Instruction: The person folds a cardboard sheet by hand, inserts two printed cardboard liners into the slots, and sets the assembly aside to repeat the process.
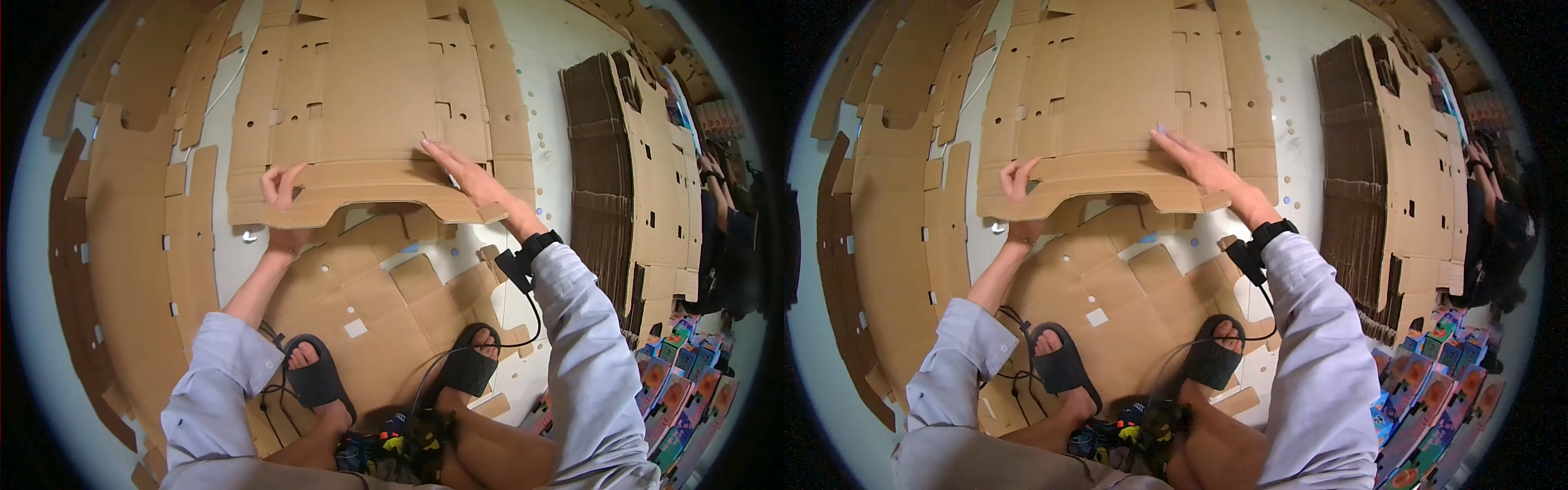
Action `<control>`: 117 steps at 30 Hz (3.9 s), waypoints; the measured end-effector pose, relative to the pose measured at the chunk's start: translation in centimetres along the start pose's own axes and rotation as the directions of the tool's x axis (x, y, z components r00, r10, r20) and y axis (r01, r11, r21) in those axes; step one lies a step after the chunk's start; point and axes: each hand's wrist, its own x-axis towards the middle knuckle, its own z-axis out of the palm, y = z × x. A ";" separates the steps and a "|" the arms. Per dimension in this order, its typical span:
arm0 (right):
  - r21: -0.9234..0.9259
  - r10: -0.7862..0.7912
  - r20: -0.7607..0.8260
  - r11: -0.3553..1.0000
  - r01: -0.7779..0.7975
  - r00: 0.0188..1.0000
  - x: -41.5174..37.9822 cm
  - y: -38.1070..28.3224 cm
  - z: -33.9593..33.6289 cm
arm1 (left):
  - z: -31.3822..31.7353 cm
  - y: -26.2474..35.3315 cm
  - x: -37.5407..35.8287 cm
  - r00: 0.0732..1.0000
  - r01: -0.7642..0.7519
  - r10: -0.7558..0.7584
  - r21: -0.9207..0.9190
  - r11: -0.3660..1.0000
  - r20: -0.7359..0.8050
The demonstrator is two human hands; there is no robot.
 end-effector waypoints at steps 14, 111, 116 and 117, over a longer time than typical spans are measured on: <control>0.131 -0.043 -0.030 0.990 0.046 0.999 0.1 1.3 0.9 | 1.2 -10.7 -3.7 0.675 0.655 -0.593 -0.726 0.207 0.440; 0.910 0.665 -0.019 0.321 -0.263 0.747 -8.0 8.0 -7.8 | -7.5 -19.1 -0.4 0.466 0.788 -0.361 -0.564 -0.246 0.808; 0.809 0.620 0.011 0.456 -0.372 0.784 -6.9 7.1 -7.0 | -6.6 -15.4 0.8 0.520 0.820 -0.544 -0.563 0.102 0.659; 0.802 0.631 -0.036 0.481 -0.355 0.775 -6.7 7.2 -6.7 | -6.3 -15.5 0.9 0.529 0.820 -0.551 -0.556 0.136 0.645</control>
